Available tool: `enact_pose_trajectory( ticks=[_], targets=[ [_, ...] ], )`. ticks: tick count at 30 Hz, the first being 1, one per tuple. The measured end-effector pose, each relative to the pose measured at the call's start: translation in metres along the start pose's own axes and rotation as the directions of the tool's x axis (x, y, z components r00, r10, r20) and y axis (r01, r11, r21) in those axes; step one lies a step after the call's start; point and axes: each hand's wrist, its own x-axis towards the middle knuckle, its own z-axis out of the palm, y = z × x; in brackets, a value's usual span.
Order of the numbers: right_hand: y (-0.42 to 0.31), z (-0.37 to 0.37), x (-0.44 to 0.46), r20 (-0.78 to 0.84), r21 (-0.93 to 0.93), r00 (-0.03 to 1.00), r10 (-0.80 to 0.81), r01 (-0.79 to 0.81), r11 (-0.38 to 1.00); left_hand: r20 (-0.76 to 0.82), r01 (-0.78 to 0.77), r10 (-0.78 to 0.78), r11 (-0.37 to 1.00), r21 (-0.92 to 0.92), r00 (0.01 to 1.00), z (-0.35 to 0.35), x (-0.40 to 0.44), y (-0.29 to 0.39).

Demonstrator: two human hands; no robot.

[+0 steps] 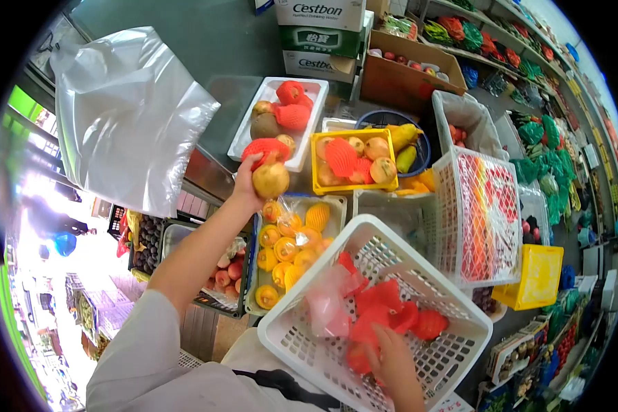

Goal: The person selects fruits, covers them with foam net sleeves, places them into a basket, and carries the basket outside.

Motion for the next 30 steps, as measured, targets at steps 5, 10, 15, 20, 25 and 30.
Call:
enact_pose_trajectory(
  ticks=[5,10,15,20,25,30],
  targets=[
    [0.006,0.010,-0.062,-0.224,-0.003,0.969,0.102,-0.106,0.994,-0.254,-0.315,0.323,0.946,0.072,0.912,-0.020,0.152,0.036],
    [-0.012,0.013,-0.093,-0.199,0.102,0.935,0.293,-0.277,0.955,-0.307,-0.424,0.581,0.787,0.447,0.754,0.007,0.212,0.102],
    [-0.014,0.018,-0.098,-0.229,0.109,0.885,0.405,-0.390,0.914,-0.221,-0.266,0.395,0.853,0.449,0.892,-0.006,0.216,0.122],
    [-0.030,0.018,-0.087,-0.349,-0.023,0.895,0.279,-0.306,0.952,-0.377,-0.288,0.449,0.865,0.411,0.810,-0.034,0.220,0.123],
    [-0.059,0.043,-0.083,-0.440,0.062,0.840,0.318,-0.325,0.944,-0.137,-0.093,0.125,0.971,0.218,0.983,-0.019,0.188,0.125],
    [-0.075,0.051,-0.086,-0.426,-0.029,0.866,0.262,-0.303,0.953,0.079,-0.143,0.122,0.925,0.352,0.989,0.021,0.184,0.093]
  ],
)
